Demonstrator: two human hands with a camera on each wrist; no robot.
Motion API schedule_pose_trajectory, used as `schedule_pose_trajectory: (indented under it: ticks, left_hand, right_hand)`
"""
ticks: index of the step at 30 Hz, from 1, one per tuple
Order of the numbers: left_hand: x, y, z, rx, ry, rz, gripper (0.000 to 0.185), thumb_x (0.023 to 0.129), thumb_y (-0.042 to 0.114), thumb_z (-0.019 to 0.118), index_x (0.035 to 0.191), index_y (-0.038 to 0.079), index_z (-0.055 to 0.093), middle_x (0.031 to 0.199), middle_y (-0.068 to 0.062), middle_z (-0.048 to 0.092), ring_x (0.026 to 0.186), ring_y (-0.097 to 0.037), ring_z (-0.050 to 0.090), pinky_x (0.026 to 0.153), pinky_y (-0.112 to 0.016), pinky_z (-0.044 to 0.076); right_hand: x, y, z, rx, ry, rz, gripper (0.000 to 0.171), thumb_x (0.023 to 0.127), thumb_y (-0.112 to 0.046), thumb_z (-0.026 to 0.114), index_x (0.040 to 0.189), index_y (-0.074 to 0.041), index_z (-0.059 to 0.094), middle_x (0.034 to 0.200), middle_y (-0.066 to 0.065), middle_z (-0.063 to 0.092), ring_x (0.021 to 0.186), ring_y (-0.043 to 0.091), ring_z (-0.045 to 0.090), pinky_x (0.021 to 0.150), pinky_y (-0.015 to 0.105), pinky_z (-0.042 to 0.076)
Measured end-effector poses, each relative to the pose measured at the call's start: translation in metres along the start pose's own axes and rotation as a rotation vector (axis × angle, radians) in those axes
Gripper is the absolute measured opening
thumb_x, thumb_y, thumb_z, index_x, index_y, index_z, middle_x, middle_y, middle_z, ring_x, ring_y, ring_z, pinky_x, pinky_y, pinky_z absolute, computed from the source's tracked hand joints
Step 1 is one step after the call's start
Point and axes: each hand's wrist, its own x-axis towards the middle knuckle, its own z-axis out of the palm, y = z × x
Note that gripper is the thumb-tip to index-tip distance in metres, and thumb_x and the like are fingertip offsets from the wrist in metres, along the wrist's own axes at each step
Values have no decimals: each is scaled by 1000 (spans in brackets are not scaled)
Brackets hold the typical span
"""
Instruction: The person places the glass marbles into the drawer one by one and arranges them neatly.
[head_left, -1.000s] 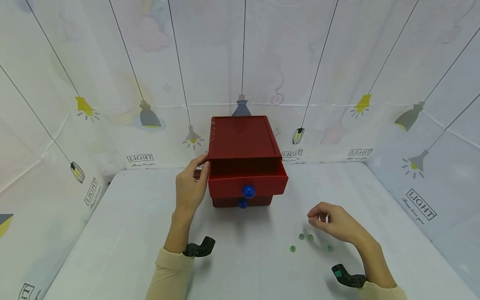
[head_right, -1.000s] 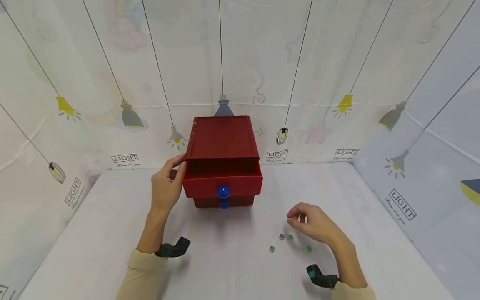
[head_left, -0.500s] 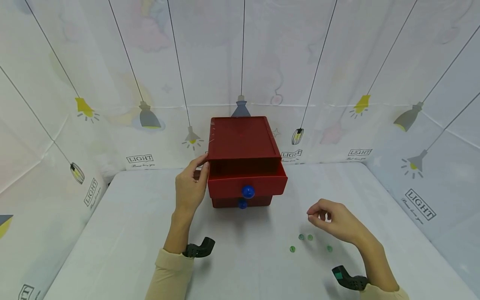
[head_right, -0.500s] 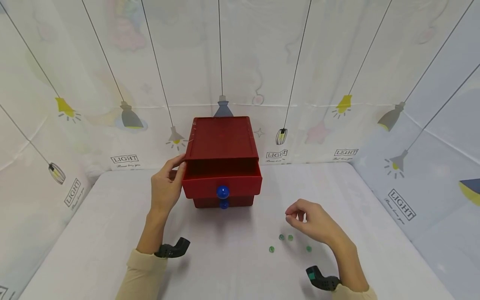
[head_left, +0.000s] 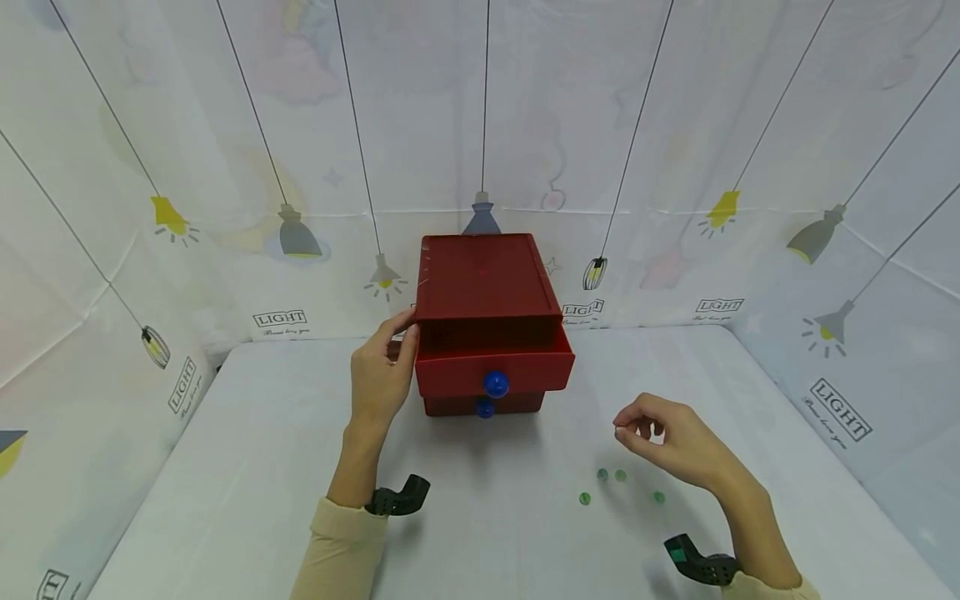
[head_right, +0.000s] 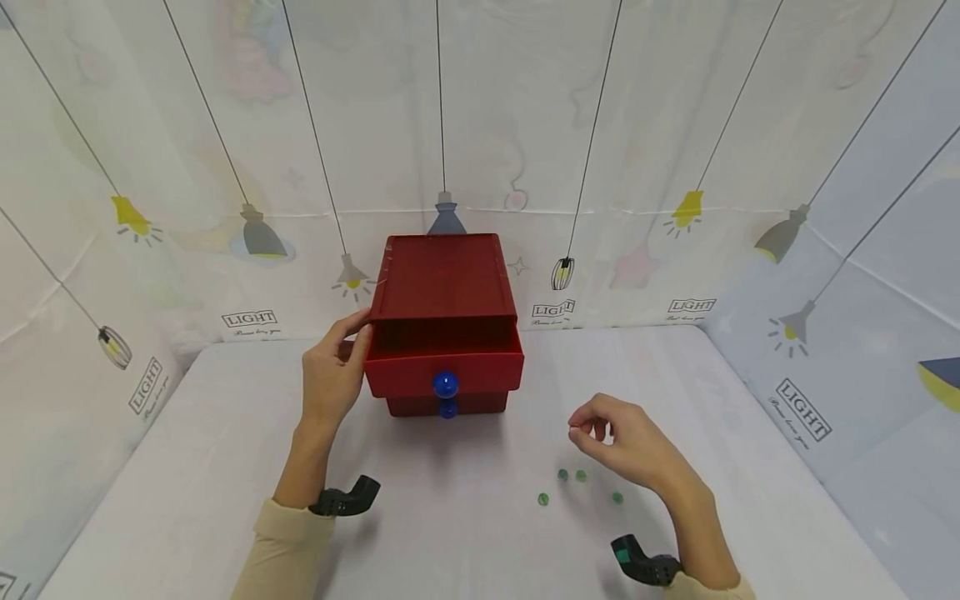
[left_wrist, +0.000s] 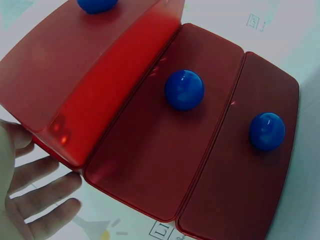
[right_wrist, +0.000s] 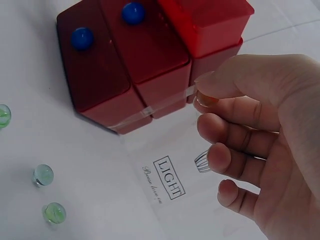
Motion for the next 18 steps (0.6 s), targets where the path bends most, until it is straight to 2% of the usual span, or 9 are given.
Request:
schedule_pose_trajectory:
  ticks: [8,15,18]
  left_hand:
    - [-1,0,0,-5,-2,-10,35,103,28,57,135,16,64,127,-6,71,86,-24,75,80,-38,63]
    - [-1,-1,0,-6,-1,-3,35,102,29,57,135,16,64,127,-6,71,85,-24,75,80,-37,63]
    - [-1,-2,0,-4,1,3,35,103,28,57,135,15,64,128,-6,71,84,-24,75,79,-37,63]
  right_hand:
    - [1,-3,-2,-14,15,-19,23,86,-9,76,94,-30,68,82,-21,61,73,-2,51,66,19,44]
    - [1,-4,-2,-3,22,-28,16,87,-10,76,94,-23,70,82,-21,61,73,-2,52,65,20,43]
    - [1,-5,-3,-5,23,-29,17,87,-10,76,94,-24,70,82,-21,61,73,-2,52,66,20,43]
